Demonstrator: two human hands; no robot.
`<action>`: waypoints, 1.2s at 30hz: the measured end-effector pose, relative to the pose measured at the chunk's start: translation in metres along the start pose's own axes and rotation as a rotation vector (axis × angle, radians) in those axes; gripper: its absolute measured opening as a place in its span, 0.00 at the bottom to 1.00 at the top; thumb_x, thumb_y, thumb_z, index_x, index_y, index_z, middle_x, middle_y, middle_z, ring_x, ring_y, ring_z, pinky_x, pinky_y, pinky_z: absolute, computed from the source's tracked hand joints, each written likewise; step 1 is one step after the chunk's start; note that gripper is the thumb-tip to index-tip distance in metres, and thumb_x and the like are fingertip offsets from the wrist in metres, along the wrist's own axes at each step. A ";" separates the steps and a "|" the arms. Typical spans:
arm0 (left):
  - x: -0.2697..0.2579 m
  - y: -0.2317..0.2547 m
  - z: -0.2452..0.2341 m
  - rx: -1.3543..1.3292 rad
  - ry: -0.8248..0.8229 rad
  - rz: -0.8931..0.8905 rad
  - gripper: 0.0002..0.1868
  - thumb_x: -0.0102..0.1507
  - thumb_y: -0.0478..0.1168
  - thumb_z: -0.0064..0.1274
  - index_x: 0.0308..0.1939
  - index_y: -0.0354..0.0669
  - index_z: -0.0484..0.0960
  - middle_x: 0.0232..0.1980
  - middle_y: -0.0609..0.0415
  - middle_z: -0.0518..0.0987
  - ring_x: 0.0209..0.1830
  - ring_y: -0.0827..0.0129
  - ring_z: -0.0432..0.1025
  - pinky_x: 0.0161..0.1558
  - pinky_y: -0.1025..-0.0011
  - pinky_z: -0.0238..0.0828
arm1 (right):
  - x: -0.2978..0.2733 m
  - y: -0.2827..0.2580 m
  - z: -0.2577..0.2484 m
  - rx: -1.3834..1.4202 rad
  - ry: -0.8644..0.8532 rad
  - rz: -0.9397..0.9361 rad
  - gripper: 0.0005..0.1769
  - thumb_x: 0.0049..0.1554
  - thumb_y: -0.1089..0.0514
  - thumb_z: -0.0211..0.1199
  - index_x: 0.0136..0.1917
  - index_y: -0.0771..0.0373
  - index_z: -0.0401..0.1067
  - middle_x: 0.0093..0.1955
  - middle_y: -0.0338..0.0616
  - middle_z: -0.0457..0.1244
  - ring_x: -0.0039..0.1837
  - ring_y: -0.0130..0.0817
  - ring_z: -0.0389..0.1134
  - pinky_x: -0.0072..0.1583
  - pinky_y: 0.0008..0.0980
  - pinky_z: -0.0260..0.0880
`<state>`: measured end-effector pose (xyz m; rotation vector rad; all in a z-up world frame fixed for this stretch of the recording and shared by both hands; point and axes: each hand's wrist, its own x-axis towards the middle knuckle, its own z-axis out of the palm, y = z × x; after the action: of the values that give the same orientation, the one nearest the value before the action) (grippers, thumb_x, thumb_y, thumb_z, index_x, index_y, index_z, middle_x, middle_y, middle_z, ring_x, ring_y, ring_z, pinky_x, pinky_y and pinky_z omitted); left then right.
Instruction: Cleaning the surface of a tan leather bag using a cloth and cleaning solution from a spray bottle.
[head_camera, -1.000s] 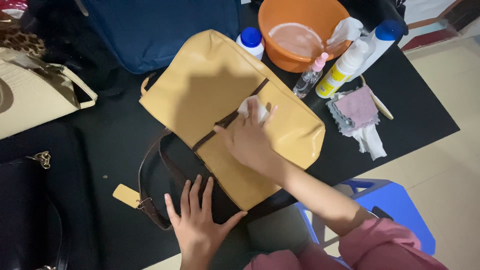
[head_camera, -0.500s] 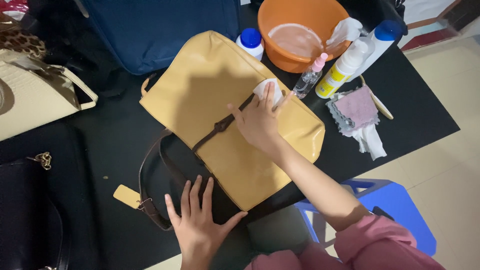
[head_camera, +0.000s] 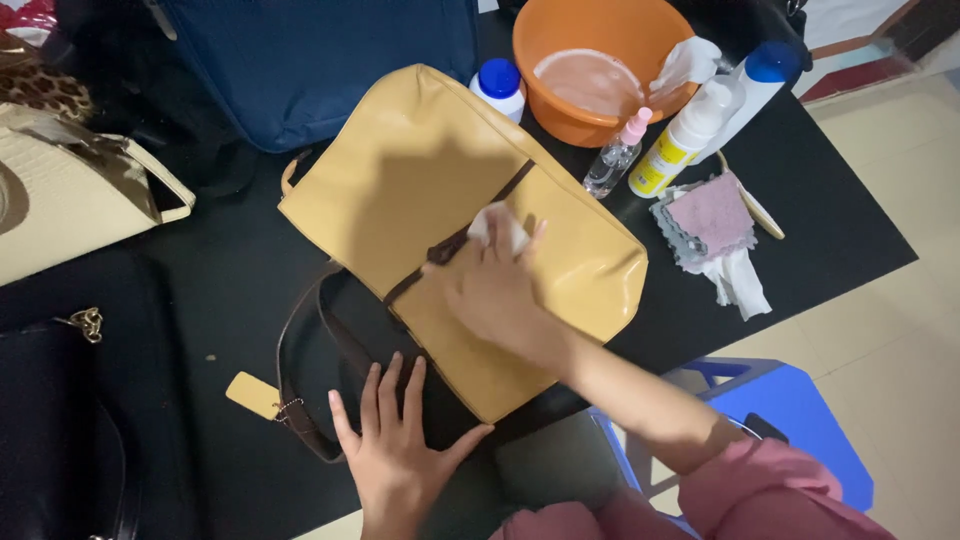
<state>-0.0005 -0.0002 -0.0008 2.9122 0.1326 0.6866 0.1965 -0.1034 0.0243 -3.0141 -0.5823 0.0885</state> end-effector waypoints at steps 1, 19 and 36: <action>0.000 0.000 0.001 0.009 0.024 0.007 0.54 0.48 0.83 0.57 0.65 0.51 0.77 0.67 0.54 0.77 0.70 0.58 0.69 0.74 0.37 0.52 | 0.003 -0.001 -0.033 0.070 -0.190 0.070 0.48 0.65 0.30 0.29 0.70 0.74 0.64 0.83 0.61 0.40 0.87 0.53 0.23 0.73 0.80 0.09; 0.002 0.000 -0.001 0.017 0.003 0.001 0.53 0.48 0.83 0.57 0.65 0.52 0.77 0.67 0.54 0.77 0.70 0.59 0.69 0.74 0.37 0.53 | 0.006 0.009 -0.030 0.120 -0.276 0.074 0.50 0.65 0.30 0.24 0.75 0.80 0.51 0.84 0.70 0.32 0.86 0.56 0.15 0.71 0.77 0.00; 0.003 -0.001 -0.002 -0.033 0.028 -0.005 0.53 0.48 0.82 0.60 0.65 0.51 0.77 0.67 0.54 0.76 0.70 0.58 0.68 0.73 0.37 0.53 | -0.018 0.027 0.023 -0.124 0.068 -0.189 0.46 0.63 0.27 0.29 0.73 0.62 0.63 0.78 0.54 0.55 0.86 0.50 0.36 0.76 0.72 0.22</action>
<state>0.0009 0.0018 0.0014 2.8708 0.1311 0.7218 0.1879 -0.1341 0.0000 -3.0456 -0.8922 -0.0627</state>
